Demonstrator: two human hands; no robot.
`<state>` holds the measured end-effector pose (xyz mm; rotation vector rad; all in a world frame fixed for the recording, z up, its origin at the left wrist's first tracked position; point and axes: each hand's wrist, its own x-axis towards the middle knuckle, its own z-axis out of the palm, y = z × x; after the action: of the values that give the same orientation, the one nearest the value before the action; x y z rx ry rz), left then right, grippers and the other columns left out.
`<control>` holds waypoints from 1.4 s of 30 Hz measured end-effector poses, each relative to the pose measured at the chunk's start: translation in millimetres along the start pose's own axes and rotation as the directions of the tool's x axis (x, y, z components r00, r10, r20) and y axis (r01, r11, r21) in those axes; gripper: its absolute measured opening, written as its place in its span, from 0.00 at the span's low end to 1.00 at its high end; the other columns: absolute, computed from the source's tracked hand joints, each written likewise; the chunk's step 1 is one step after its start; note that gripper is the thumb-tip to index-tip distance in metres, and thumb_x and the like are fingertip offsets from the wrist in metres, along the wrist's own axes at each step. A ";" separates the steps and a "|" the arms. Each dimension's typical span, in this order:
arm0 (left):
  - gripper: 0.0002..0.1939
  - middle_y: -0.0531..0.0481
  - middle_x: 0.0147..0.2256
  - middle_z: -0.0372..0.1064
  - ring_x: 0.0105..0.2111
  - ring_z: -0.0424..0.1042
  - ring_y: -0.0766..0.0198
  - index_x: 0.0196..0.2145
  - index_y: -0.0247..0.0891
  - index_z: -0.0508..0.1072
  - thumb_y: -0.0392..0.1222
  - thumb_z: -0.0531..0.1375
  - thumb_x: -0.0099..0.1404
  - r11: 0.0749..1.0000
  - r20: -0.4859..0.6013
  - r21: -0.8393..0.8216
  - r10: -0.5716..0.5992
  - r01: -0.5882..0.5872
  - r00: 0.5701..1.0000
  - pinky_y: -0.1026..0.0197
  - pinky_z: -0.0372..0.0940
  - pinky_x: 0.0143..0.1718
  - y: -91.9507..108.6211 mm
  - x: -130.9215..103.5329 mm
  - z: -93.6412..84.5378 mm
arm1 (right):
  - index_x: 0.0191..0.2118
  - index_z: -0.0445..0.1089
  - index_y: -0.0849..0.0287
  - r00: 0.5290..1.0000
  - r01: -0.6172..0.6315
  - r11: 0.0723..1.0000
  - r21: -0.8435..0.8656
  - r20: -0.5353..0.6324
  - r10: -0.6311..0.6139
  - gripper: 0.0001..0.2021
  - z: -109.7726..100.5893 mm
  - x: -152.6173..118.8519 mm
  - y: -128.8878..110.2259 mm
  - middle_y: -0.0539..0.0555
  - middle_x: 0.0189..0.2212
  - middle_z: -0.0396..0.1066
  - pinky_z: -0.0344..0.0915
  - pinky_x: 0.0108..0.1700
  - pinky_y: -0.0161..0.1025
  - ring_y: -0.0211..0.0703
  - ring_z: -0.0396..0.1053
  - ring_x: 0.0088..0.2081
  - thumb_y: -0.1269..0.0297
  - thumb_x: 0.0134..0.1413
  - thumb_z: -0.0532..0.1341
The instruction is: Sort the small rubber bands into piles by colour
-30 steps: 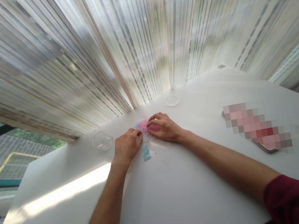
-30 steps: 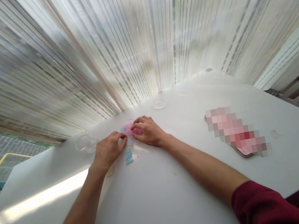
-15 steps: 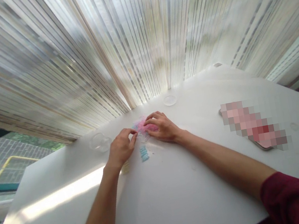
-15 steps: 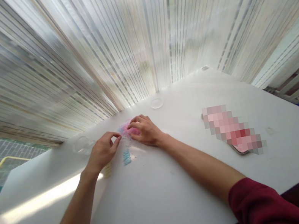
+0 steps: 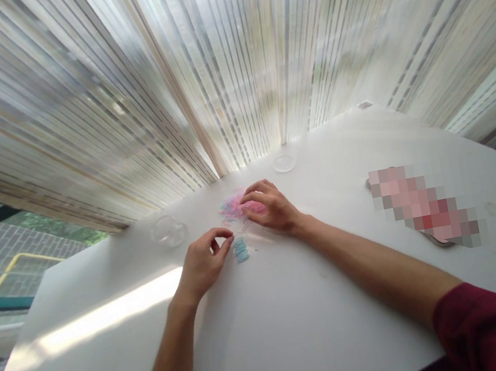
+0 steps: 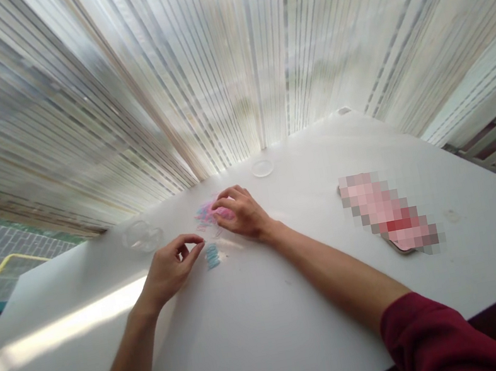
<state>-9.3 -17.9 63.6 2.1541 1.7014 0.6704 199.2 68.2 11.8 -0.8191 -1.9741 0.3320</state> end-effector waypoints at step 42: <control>0.13 0.49 0.42 0.71 0.32 0.72 0.62 0.40 0.41 0.71 0.47 0.50 0.71 0.914 0.147 0.396 0.029 -0.086 0.989 0.61 0.63 0.32 -11.3 17.0 -19.5 | 0.40 0.74 0.55 0.963 -0.102 0.992 0.073 -0.242 0.116 0.09 3.1 5.0 9.7 0.55 0.36 0.72 0.66 0.49 0.46 0.47 0.68 0.41 0.74 0.59 0.58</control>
<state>-26.0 0.5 77.1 2.4630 1.8307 0.1830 198.8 79.0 8.3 -0.8880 -1.6851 0.3360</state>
